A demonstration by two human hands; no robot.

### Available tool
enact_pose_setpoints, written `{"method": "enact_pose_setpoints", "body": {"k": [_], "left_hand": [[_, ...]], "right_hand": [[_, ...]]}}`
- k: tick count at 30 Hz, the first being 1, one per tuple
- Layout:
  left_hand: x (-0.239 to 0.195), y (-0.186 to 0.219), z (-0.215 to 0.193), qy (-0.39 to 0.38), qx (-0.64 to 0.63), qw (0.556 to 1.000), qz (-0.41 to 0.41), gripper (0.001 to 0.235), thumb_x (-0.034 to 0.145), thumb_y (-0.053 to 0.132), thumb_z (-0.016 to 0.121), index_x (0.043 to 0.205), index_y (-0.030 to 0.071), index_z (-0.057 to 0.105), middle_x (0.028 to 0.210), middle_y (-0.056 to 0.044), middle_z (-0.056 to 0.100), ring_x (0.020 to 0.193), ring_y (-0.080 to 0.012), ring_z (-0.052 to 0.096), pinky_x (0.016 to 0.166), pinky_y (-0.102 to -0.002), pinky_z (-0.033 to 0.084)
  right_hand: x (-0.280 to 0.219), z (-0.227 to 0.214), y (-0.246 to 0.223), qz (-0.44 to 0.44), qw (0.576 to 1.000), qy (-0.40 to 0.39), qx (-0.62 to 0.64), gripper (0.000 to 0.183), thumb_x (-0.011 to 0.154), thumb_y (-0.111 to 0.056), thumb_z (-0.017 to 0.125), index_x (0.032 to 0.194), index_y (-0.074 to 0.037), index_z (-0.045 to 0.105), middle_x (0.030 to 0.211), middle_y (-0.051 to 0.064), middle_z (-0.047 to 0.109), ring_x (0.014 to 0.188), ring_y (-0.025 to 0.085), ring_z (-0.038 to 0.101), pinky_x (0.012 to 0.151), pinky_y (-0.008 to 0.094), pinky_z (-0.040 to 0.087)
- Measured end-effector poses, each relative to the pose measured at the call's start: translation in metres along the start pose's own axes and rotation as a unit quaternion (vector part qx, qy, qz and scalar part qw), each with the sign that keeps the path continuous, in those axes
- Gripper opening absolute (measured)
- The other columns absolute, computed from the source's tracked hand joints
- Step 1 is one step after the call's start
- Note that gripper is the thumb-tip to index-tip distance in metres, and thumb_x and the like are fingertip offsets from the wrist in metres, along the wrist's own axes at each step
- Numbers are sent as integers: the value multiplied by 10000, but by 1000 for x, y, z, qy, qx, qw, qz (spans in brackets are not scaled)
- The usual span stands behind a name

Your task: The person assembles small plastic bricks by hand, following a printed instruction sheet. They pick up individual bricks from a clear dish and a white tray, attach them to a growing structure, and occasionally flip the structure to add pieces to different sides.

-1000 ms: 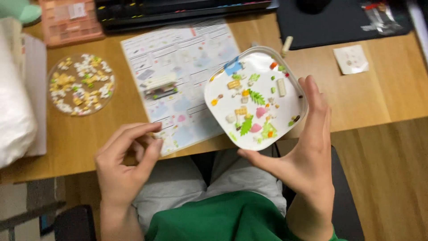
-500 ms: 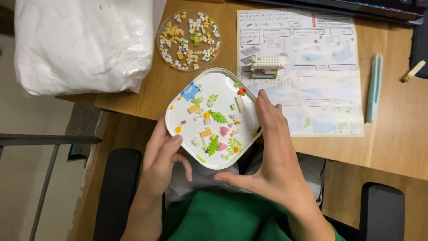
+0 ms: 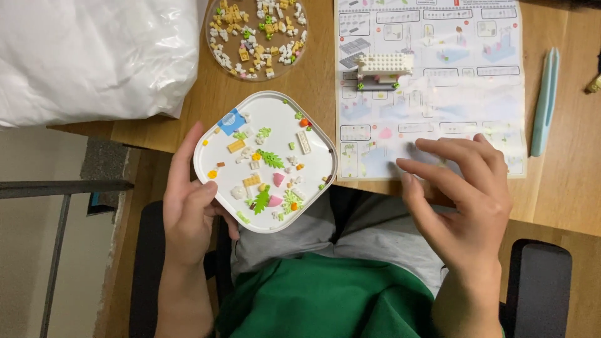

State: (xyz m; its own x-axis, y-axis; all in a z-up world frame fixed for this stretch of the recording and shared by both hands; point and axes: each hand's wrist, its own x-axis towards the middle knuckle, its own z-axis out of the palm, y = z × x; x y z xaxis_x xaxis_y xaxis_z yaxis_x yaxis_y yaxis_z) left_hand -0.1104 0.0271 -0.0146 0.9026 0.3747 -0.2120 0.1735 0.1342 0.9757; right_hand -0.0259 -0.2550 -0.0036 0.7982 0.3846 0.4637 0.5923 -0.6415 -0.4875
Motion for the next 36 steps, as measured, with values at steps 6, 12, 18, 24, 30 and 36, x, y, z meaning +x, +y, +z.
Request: {"method": "enact_pose_setpoints", "body": {"k": [6,12,18,24,30,36], "left_hand": [[9,1,-3,-45,17,999,8,710,849,205,462,1521,110,255,987,-136,639,481,-185,592,259,-262,479],[19,5,-5,-71,19,997,8,699,852,179,447,1525,97,274,824,-112,637,410,-167,544,258,-260,465],[27,0,-5,-97,26,994,37,661,860,141,439,1504,85,296,920,-151,662,456,-177,589,284,-251,484],[28,-8,-10,-120,-14,989,85,650,905,212,480,1494,19,282,1446,-196,480,1278,-252,516,1031,-359,483],[27,-9,-10,-129,-27,987,97,639,927,191,470,1505,9,265,1446,-181,483,1265,-207,512,1053,-312,453],[27,-10,-9,-132,-20,986,98,660,930,243,475,1506,7,255,1462,-178,470,1282,-207,504,1063,-317,451]], "right_hand": [[3,0,-2,-16,1000,-13,9,74,946,-20,701,962,-75,747,1097,116,669,1066,291,537,1057,448,387],[7,-1,-4,-13,999,-31,15,79,951,-7,702,984,-63,747,1110,135,670,1057,298,525,1030,431,403],[14,3,-11,-31,998,-44,24,66,951,-41,700,998,-67,737,1104,122,670,1052,299,528,1013,436,432],[18,13,-23,-24,997,-56,48,75,946,-38,680,977,-81,733,1115,111,675,1054,288,514,971,395,455],[18,19,-28,-34,997,-59,48,78,952,-37,672,986,-72,733,1109,115,671,1058,304,514,968,405,458],[15,14,-18,-30,998,-50,0,136,972,0,706,1106,13,715,1147,168,672,1056,308,565,1004,417,427]]}}
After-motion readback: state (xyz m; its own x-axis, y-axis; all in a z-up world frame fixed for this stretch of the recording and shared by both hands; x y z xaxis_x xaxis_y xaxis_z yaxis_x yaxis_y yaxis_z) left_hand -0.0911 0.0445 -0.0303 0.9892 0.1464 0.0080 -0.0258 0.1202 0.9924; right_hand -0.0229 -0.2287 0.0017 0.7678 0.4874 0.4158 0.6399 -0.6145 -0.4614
